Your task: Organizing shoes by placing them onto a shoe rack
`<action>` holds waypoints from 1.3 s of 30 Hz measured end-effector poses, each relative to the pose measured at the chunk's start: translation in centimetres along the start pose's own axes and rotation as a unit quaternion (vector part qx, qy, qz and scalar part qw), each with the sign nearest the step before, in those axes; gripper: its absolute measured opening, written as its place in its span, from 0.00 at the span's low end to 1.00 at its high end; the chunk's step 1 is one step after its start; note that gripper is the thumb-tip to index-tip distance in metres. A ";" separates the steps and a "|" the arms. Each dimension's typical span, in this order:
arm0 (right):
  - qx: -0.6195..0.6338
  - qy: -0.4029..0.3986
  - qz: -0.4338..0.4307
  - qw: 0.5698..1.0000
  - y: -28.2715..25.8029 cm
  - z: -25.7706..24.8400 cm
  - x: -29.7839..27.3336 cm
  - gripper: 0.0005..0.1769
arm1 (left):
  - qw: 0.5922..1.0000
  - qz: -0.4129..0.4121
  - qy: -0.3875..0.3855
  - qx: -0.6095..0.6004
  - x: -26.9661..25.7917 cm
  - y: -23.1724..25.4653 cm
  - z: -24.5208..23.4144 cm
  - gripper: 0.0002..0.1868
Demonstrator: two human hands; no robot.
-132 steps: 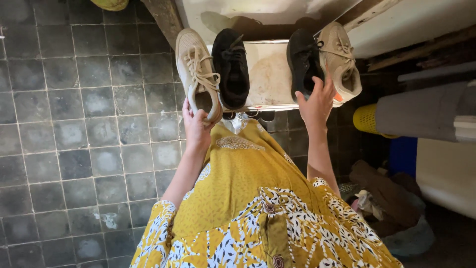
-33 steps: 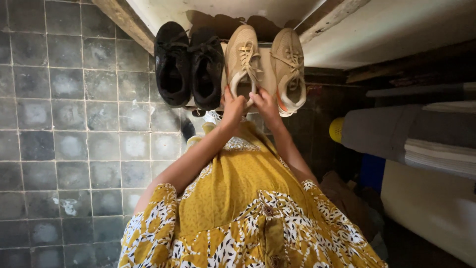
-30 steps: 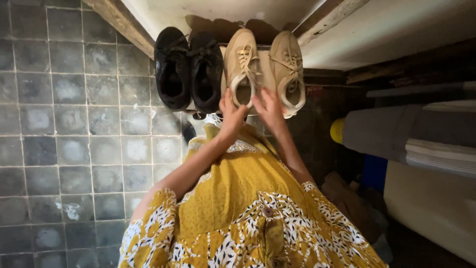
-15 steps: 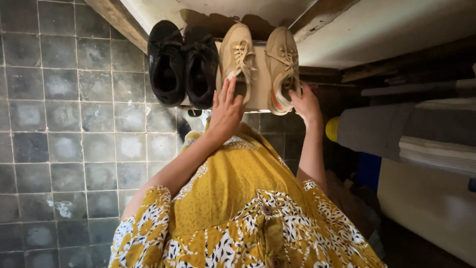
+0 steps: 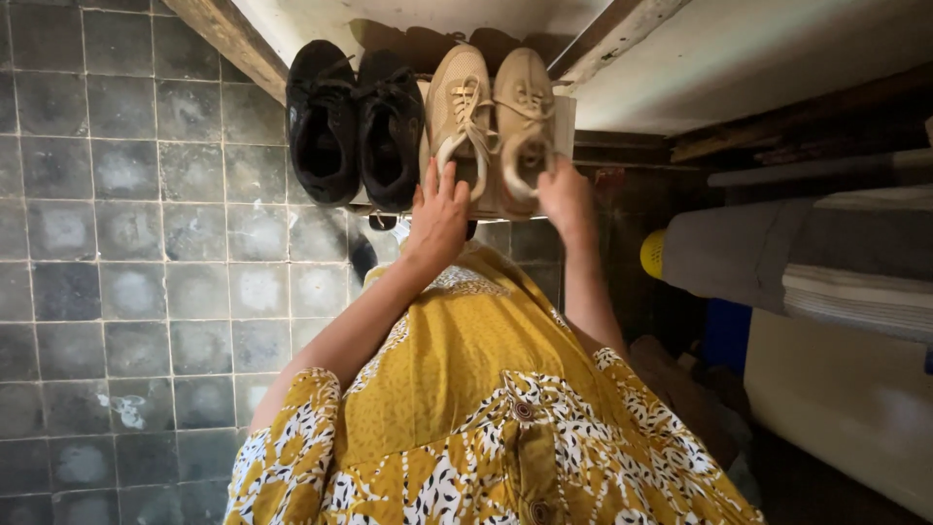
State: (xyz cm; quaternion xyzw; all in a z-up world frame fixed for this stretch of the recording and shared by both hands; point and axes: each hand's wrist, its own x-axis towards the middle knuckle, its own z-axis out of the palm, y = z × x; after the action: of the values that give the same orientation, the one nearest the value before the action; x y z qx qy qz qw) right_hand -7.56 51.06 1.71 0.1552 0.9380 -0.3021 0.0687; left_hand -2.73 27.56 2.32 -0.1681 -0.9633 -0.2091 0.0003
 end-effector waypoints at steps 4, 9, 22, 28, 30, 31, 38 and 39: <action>0.004 -0.089 0.059 0.994 -1.9 1.2 -1.0 0.20 | 0.999 -0.020 -0.026 -0.015 0.0 0.2 0.1 0.23; -0.054 -0.001 -0.050 0.997 -2.5 0.7 -1.9 0.22 | 0.999 -0.018 0.036 0.001 -0.3 -0.2 1.7 0.15; 0.026 0.099 -0.290 0.952 -2.4 -1.0 -7.3 0.33 | 0.976 -0.151 0.145 -0.054 -2.1 -5.7 -5.4 0.30; -0.016 0.094 -0.334 0.938 -4.4 -0.8 -7.7 0.35 | 0.959 -0.249 0.133 -0.030 0.0 -9.2 -3.2 0.38; -0.029 0.067 -0.343 0.937 -5.6 -0.8 -8.2 0.40 | 0.962 -0.255 0.098 0.004 0.7 -8.2 -3.7 0.42; -0.028 0.068 -0.343 0.936 -5.8 -0.5 -7.9 0.40 | 0.962 -0.255 0.099 0.005 1.0 -8.0 -3.8 0.42; -0.132 0.037 -0.401 0.906 -5.7 0.4 -6.2 0.39 | 0.967 -0.235 0.086 0.048 1.8 -7.8 -2.3 0.46; -0.130 0.017 -0.389 0.912 -5.5 0.7 -6.0 0.34 | 0.970 -0.220 0.093 0.052 1.6 -7.9 -1.9 0.45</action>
State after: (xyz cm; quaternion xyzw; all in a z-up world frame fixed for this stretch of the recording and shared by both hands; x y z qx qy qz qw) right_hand -3.73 44.95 5.46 -0.2274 0.9562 -0.1773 -0.0510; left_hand -6.97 20.52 0.99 0.0685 -0.9819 -0.1684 0.0521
